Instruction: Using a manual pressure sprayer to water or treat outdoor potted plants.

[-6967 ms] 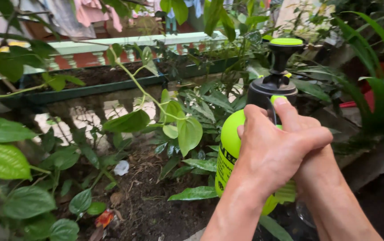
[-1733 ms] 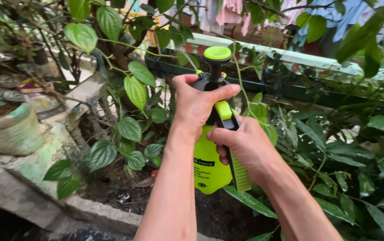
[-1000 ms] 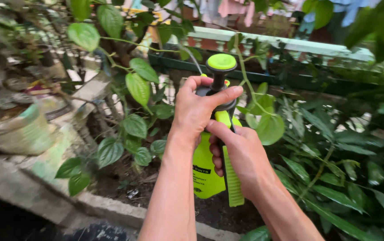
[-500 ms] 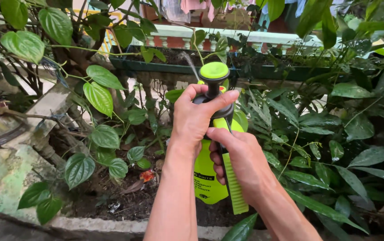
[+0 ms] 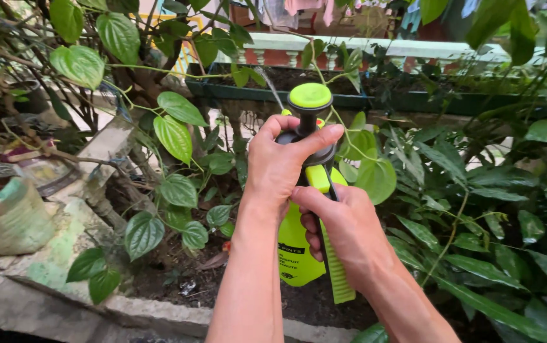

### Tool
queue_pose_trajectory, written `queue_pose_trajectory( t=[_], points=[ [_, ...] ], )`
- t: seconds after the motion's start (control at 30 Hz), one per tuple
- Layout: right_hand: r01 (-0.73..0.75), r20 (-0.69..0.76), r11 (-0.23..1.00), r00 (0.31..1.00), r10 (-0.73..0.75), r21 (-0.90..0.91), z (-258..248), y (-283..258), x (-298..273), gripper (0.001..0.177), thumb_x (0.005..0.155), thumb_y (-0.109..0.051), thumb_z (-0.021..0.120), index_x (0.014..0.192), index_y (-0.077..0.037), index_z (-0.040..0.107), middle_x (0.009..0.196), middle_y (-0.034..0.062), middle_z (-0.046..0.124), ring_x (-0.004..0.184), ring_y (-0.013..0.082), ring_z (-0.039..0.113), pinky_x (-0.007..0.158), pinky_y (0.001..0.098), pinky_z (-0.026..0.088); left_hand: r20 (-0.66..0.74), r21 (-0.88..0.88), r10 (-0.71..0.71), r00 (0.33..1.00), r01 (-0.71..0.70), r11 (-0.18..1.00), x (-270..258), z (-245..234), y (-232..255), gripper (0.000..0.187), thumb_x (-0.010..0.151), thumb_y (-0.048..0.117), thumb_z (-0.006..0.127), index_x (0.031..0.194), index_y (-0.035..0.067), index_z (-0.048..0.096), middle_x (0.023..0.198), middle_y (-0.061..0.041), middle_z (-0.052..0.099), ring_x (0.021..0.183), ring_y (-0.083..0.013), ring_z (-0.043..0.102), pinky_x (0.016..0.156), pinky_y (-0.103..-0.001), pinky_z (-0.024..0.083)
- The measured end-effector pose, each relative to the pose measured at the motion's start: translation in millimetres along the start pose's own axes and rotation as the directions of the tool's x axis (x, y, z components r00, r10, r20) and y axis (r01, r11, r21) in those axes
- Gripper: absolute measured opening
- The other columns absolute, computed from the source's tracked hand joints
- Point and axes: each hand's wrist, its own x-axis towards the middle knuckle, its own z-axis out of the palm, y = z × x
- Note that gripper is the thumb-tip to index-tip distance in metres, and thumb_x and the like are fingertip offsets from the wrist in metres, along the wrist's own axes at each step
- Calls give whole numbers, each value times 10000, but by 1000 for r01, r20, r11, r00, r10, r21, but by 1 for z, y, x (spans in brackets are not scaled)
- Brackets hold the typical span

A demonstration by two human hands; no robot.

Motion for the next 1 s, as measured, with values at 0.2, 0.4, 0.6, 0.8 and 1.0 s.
queue_pose_trajectory(
  t=[0.2, 0.4, 0.6, 0.8, 1.0],
  points=[
    [53, 14, 998, 998, -53, -24, 10, 1, 10, 298, 830, -263, 698, 719, -7, 592, 574, 45, 562, 429, 134, 506, 389, 308, 398, 20, -16, -1, 1000, 1, 1000, 10, -11, 1, 457, 628, 209, 943, 940, 49, 650, 885, -55, 731, 735, -110, 694, 648, -280, 576],
    [86, -1, 996, 996, -86, -33, 15, 1, 17, 277, 812, -248, 705, 732, 4, 622, 570, 40, 562, 425, 127, 514, 388, 302, 406, 45, -12, -1, 999, 2, 1000, 17, -14, 4, 455, 624, 204, 941, 942, 52, 652, 892, -50, 732, 740, -106, 699, 651, -277, 579],
    [116, 0, 992, 993, -116, -43, 17, 2, 24, 289, 800, -261, 714, 730, 7, 630, 572, 38, 569, 414, 124, 518, 379, 302, 413, 62, 8, -18, 998, 17, 1000, 22, -15, 6, 435, 645, 211, 930, 941, 52, 653, 876, -52, 724, 728, -112, 695, 645, -281, 575],
    [116, 1, 992, 993, -116, -40, 17, 7, 28, 290, 791, -260, 718, 720, 5, 625, 567, 41, 569, 414, 125, 517, 378, 305, 414, 70, -3, -12, 997, 12, 1000, 25, -18, 2, 430, 653, 210, 930, 949, 53, 661, 887, -47, 728, 741, -106, 697, 666, -270, 576],
    [128, -7, 991, 992, -129, -40, 18, 6, 28, 295, 789, -254, 714, 700, 8, 613, 555, 45, 565, 414, 129, 519, 380, 305, 414, 64, 16, -19, 998, 18, 1000, 26, -16, 3, 441, 638, 203, 935, 954, 53, 666, 887, -46, 729, 739, -107, 701, 665, -270, 579]
  ],
)
